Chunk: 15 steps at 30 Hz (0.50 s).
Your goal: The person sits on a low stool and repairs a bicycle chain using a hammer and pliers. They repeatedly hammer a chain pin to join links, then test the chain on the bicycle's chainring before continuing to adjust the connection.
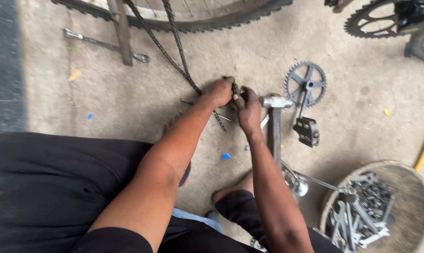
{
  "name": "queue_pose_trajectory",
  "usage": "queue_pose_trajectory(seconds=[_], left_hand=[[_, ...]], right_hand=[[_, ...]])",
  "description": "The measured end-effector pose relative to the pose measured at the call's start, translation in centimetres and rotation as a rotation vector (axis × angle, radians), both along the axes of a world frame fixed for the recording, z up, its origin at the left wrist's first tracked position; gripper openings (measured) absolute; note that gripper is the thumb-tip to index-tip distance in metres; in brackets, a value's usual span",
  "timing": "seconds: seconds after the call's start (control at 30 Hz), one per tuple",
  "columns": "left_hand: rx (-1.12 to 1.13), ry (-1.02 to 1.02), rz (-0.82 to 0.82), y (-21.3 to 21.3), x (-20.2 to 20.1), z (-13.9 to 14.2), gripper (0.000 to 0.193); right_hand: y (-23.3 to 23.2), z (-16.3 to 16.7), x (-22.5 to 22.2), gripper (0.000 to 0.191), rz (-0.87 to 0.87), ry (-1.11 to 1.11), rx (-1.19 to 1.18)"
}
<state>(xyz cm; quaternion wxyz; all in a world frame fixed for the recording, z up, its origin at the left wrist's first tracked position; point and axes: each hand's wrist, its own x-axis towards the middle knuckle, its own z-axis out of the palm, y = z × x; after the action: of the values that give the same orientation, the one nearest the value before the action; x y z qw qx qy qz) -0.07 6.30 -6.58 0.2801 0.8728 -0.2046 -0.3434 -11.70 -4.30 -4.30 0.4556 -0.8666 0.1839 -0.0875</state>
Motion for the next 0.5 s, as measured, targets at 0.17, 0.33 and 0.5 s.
queue_pose_trajectory(seconds=[0.17, 0.33, 0.5], left_hand=[[-0.113, 0.527, 0.129, 1.3, 1.5, 1.7, 0.044], [-0.203, 0.528, 0.090, 1.3, 1.9, 0.2, 0.072], [-0.229, 0.375, 0.121, 1.3, 1.8, -0.4, 0.089]], right_hand=[[-1.8, -0.7, 0.1, 0.035, -0.338, 0.078, 0.416], [-0.6, 1.1, -2.0, 0.032, -0.209, 0.051, -0.817], [4.0, 1.4, -0.5, 0.037, 0.081, 0.220, -0.342]])
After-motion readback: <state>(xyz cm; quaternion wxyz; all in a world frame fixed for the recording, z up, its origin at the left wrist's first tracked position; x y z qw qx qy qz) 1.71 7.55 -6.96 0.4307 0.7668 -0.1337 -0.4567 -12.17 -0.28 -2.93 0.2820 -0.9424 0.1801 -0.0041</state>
